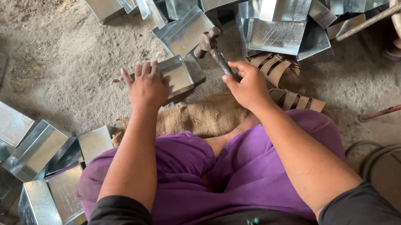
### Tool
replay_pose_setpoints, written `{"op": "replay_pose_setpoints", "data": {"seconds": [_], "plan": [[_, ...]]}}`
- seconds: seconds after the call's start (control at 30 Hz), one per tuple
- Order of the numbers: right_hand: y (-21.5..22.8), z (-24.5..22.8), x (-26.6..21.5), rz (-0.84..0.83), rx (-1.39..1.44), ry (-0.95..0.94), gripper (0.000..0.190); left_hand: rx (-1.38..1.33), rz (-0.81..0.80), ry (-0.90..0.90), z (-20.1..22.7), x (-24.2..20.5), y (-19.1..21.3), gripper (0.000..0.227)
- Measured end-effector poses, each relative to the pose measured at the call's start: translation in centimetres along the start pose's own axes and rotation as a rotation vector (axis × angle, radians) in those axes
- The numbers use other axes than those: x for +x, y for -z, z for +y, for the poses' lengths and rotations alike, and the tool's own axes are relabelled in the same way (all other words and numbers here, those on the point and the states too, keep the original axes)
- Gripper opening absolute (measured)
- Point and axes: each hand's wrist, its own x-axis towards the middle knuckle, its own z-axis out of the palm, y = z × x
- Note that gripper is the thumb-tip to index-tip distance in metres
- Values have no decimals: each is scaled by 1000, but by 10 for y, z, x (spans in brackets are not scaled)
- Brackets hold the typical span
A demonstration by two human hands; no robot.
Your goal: The person sits on the floor and repeatedly hammers small rectangular metal boxes with a hammer, striking the edges to shape or flatten them. The person picks up each box, positions it, strikes it several times, then sets it aside among a large pile of similar metal pieces.
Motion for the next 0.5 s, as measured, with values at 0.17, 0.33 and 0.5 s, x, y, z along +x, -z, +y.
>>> {"op": "replay_pose_setpoints", "data": {"seconds": [0.17,0.33,0.5], "plan": [[5,-4,-9,15,6,133,37,-60,-2,92,24,-10,-7,80],[5,-16,-12,12,-68,150,35,80,-112,23,32,-17,20,86],[10,-13,-11,3,-49,101,34,-58,-326,236,2,-15,47,113]]}}
